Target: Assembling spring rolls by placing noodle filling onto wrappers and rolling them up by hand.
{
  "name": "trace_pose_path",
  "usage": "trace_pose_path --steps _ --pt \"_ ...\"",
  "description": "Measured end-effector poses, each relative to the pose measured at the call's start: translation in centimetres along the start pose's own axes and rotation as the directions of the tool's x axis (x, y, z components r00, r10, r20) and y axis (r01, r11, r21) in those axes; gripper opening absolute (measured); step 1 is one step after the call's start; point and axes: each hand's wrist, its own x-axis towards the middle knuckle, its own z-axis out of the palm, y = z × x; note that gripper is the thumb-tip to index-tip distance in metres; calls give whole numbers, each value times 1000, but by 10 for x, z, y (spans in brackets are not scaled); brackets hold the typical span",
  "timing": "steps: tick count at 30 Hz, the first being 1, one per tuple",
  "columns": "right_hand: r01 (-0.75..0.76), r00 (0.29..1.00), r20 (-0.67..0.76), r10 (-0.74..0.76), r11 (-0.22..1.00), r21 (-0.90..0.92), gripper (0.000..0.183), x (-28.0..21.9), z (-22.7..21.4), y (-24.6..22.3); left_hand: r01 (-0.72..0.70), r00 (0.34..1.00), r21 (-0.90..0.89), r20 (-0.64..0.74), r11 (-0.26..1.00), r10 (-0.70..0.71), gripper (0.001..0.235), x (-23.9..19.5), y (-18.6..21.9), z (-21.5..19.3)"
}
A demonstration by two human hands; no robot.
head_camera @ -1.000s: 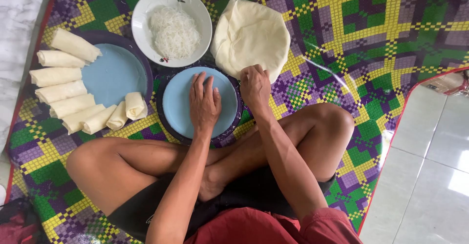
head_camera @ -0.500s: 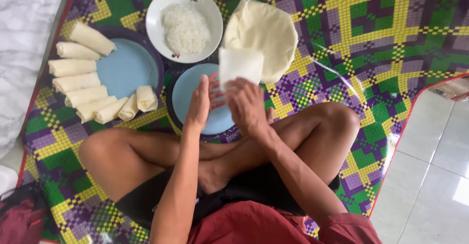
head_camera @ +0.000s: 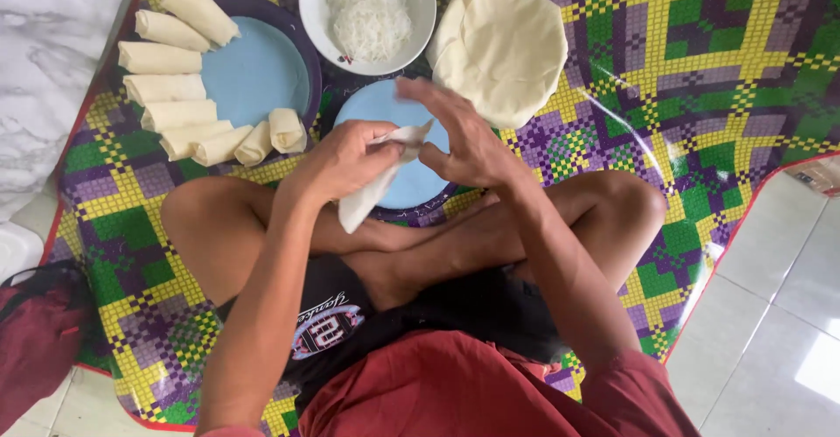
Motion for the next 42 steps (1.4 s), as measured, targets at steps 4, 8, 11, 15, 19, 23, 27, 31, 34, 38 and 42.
trace_pose_path --steps 4,8,11,15,19,23,27,31,34,38,42 --pt "-43 995 93 30 989 144 19 1 -13 -4 -39 997 15 -68 999 40 15 -8 -41 -11" --pt "-146 989 19 145 977 155 12 -10 -18 -7 -30 989 -23 -143 999 26 18 -24 -57 -1" --pt "-237 971 43 233 956 172 12 -25 -27 -9 -65 974 -41 -222 997 55 21 -35 -41 -1" --pt "-383 923 79 377 877 292 16 -29 -38 -21 -13 959 -191 -282 982 -42 30 -40 -41 -1" --pt "-458 881 -27 472 866 201 21 -22 -5 50 -112 878 -82 -475 990 60 29 -2 -84 9" --pt "-593 776 -120 619 781 197 37 -47 31 109 299 839 -11 -472 954 -269 67 19 -136 35" --pt "-561 781 -121 613 773 296 37 -39 36 90 125 825 -105 -541 987 -162 51 10 -107 35" --pt "-528 793 -198 576 812 248 32 -27 24 74 -132 788 111 -591 985 173 40 19 -62 10" --pt "-491 858 -161 488 871 24 21 -36 44 76 -241 767 91 -593 966 247 38 23 -27 -9" --pt "-842 537 597 596 422 337 27 -28 92 44 -295 732 58 -628 954 265 36 26 -20 -15" --pt "-222 969 106 221 601 768 50 -26 115 70 -328 713 71 -636 942 296 37 22 -18 -18"
